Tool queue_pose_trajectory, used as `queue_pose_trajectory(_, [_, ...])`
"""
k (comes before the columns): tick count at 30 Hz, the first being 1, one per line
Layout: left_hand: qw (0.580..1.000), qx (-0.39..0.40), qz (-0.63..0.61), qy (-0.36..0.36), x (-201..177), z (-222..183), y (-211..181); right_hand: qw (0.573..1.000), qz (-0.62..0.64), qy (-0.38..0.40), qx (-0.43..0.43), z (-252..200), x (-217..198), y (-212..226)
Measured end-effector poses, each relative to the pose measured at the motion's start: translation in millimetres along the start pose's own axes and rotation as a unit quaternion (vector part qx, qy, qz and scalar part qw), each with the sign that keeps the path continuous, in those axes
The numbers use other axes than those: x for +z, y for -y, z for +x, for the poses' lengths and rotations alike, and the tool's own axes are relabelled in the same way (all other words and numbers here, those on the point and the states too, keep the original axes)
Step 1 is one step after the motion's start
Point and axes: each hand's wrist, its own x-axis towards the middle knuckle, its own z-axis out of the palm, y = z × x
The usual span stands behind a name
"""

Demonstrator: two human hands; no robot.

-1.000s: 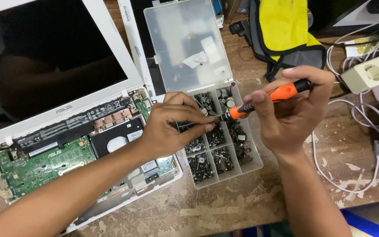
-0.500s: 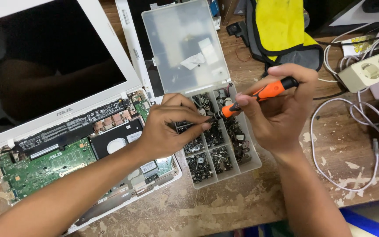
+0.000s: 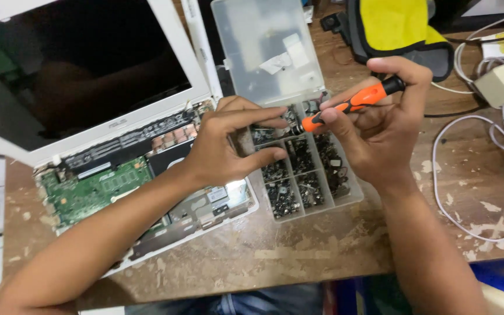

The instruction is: A person uses a screwdriver to work on the internal components of a laptop motherboard and searches for specific screws in a parts organizer.

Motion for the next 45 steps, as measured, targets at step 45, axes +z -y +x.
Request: queue_pose_trajectory(45, [0.887, 0.005, 0.399, 0.234, -77, -124, -45, 0.979, -0.041, 0.164, -0.114, -38, 108, 15])
